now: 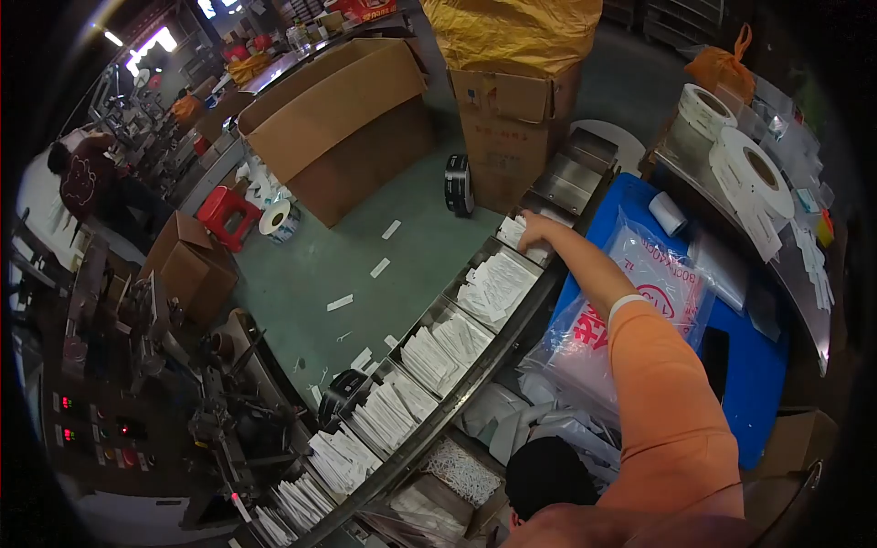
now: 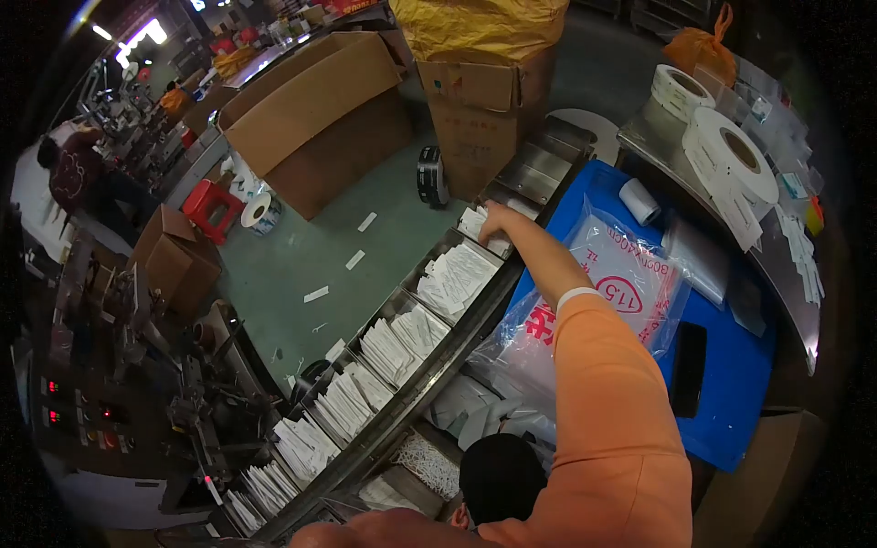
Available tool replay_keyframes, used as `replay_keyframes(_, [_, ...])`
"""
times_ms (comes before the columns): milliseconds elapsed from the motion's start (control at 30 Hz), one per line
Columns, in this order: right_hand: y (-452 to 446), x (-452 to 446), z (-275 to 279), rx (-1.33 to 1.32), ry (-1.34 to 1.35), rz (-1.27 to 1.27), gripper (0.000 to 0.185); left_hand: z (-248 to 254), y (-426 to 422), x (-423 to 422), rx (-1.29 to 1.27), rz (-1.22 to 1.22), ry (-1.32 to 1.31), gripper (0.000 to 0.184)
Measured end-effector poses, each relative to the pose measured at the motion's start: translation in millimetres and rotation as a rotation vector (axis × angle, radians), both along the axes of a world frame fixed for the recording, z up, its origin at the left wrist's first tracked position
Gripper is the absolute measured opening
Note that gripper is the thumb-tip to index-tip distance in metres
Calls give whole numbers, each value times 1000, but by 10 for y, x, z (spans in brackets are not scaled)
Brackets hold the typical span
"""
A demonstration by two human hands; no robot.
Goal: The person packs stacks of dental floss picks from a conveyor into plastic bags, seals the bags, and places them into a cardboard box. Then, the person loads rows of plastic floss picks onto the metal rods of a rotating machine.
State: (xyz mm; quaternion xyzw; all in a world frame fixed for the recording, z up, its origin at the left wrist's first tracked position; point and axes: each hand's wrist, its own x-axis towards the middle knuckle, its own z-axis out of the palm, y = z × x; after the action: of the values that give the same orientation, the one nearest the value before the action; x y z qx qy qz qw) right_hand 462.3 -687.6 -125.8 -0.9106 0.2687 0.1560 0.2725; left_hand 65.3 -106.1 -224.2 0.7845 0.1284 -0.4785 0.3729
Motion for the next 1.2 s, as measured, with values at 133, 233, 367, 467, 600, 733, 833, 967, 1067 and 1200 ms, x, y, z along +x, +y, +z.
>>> replay_keyframes(133, [-3,59,-14,65,111,29,107,59,63,-37,24,22,-12,46])
replay_keyframes(233, [137,35,122,-52,173,11,102,101,118,-91,43,47,-17,46])
replay_keyframes(367, [253,-7,89,-212,9,-92,84,150,259,-224,64,68,-19,46])
replay_keyframes(467, [238,-86,180,-191,-28,-32,77,250,562,-461,94,83,-43,46])
replay_keyframes(600, [287,-179,315,-186,-78,2,70,362,858,-635,152,144,-127,46])
replay_keyframes(733, [110,-214,447,-226,-210,-65,77,514,1142,-712,216,251,-296,46])
replay_keyframes(833, [-179,-261,669,-143,-391,-189,81,688,1260,-700,233,339,-541,46])
replay_keyframes(967, [-378,-516,892,366,-802,-149,56,1242,801,-269,205,278,-949,45])
replay_keyframes(1067, [194,-929,1129,881,-590,-70,36,1510,403,-107,218,205,-970,40])
replay_keyframes(1200, [1697,-1705,1305,1295,-388,-2,38,1281,293,-89,210,104,-946,37])
